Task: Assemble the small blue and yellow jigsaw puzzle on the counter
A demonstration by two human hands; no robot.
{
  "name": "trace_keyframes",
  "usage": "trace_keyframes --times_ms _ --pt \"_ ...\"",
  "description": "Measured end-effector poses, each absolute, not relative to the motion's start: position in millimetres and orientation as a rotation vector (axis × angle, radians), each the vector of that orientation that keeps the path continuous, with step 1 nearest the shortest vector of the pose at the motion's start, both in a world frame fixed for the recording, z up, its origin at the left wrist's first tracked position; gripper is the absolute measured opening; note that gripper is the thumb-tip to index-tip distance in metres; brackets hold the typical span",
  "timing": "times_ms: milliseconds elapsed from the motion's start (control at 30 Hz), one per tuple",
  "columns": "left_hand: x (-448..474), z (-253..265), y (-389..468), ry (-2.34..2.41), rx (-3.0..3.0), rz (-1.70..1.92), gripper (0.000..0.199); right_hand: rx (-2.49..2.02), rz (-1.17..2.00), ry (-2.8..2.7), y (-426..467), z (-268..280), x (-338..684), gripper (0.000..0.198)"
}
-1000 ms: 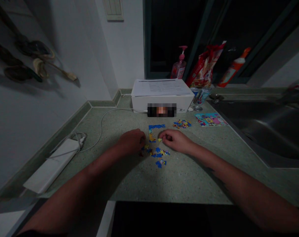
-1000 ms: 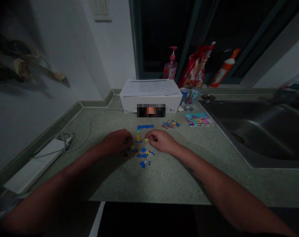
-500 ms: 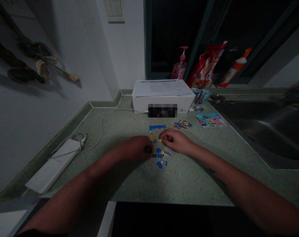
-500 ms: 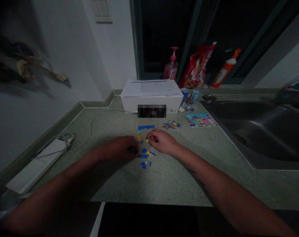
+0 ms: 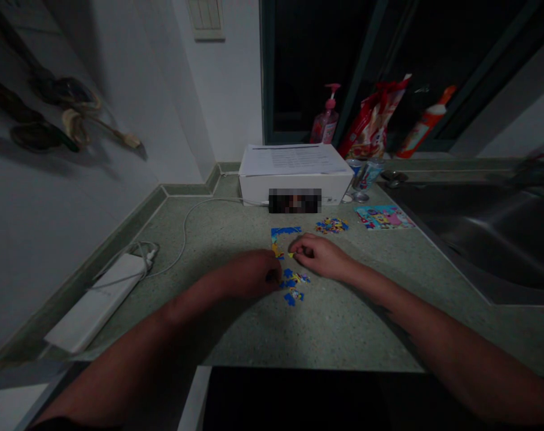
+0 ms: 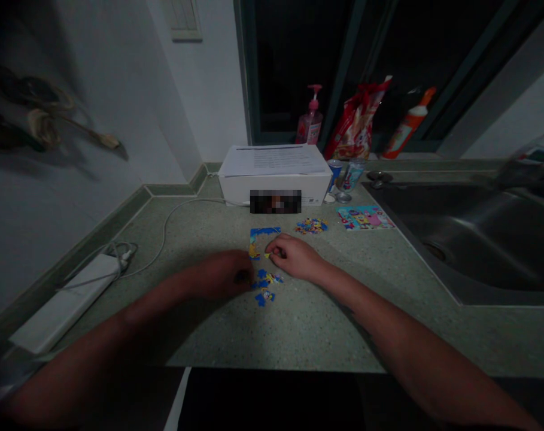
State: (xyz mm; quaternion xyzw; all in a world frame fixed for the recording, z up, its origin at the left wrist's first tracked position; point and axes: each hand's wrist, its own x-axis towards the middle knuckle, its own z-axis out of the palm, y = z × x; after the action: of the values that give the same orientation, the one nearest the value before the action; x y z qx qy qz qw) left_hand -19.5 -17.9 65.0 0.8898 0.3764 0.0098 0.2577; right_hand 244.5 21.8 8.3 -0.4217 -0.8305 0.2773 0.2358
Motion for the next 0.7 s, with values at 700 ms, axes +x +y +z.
trace_keyframes --times_ms 700 --pt "-19 74 -22 1.193 2.171 0.186 0.025 -1.042 0.767 -2.259 12 19 239 0.011"
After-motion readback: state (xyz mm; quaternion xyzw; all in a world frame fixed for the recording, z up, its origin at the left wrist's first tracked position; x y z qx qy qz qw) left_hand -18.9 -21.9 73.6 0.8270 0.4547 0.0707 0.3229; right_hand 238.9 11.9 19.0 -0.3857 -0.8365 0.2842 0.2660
